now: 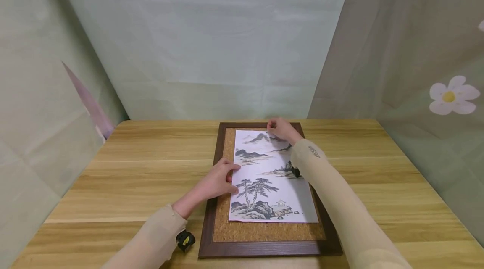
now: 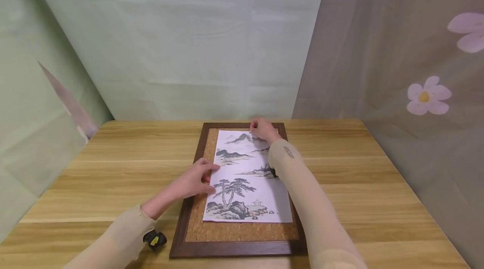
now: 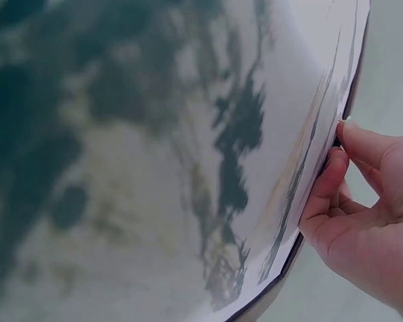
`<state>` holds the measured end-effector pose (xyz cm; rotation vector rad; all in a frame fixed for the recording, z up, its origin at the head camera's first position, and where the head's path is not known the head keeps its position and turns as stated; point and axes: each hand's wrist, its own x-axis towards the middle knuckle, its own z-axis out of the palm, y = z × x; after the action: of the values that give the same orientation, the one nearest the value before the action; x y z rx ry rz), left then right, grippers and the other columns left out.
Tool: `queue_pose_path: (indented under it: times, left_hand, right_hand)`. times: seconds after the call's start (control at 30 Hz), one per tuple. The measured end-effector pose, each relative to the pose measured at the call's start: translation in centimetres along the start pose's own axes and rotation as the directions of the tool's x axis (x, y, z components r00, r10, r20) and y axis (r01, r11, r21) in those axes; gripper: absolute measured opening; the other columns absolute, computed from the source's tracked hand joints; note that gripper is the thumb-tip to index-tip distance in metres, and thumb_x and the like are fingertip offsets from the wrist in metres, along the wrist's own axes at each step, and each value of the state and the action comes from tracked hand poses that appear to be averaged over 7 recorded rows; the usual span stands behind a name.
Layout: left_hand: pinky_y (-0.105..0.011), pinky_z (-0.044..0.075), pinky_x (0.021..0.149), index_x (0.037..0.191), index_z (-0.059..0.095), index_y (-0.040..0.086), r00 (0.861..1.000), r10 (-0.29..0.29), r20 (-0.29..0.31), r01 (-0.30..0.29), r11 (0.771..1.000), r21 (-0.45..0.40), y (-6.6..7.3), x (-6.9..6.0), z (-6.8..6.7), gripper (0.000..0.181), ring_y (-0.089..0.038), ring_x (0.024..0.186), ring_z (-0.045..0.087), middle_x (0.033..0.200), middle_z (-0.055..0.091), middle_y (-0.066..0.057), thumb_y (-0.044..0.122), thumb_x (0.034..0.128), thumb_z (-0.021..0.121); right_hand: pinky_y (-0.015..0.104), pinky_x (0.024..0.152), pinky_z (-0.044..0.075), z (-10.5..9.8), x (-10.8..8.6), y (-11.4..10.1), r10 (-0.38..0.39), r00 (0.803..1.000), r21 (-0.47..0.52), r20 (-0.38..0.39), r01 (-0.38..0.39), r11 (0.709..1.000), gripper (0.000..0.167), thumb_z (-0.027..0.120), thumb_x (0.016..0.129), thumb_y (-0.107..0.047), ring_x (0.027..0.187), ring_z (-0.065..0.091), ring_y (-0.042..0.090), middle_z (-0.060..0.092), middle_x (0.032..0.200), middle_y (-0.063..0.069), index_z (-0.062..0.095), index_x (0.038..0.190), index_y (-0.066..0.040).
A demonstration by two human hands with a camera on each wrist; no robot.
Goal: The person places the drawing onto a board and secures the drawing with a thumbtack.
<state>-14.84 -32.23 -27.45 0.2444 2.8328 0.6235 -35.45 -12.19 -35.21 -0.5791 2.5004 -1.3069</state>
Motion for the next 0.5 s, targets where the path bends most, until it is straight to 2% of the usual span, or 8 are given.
queue_pose_path:
  times: [0.33,0.5]
  left_hand:
    - [-0.026,0.035,0.064,0.135,0.057,-0.003,1.0,-0.008,0.005,0.008,1.0,-0.001,0.07,0.04,-0.1,0.063,-0.014,0.074,0.044,0.114,0.05,-0.016,0.001,0.0762,0.079]
    - [-0.027,0.035,0.065,0.135,0.057,-0.002,1.0,-0.01,0.006,0.01,1.0,0.01,0.02,0.2,-0.13,0.063,-0.014,0.074,0.044,0.113,0.05,-0.015,0.002,0.0765,0.079]
  right_hand:
    - [0.028,0.058,0.038,0.13,0.68,0.0,0.019,1.0,-0.027,0.003,-0.019,0.999,0.013,0.052,0.102,-0.016,0.059,0.041,0.012,0.047,0.072,0.001,0.062,0.096,-0.01]
    - [0.028,0.061,0.038,0.3,0.87,-0.08,-0.016,1.0,-0.074,-0.018,0.015,0.997,0.011,0.052,0.101,-0.013,0.065,0.044,0.014,0.052,0.079,0.003,0.059,0.093,-0.009]
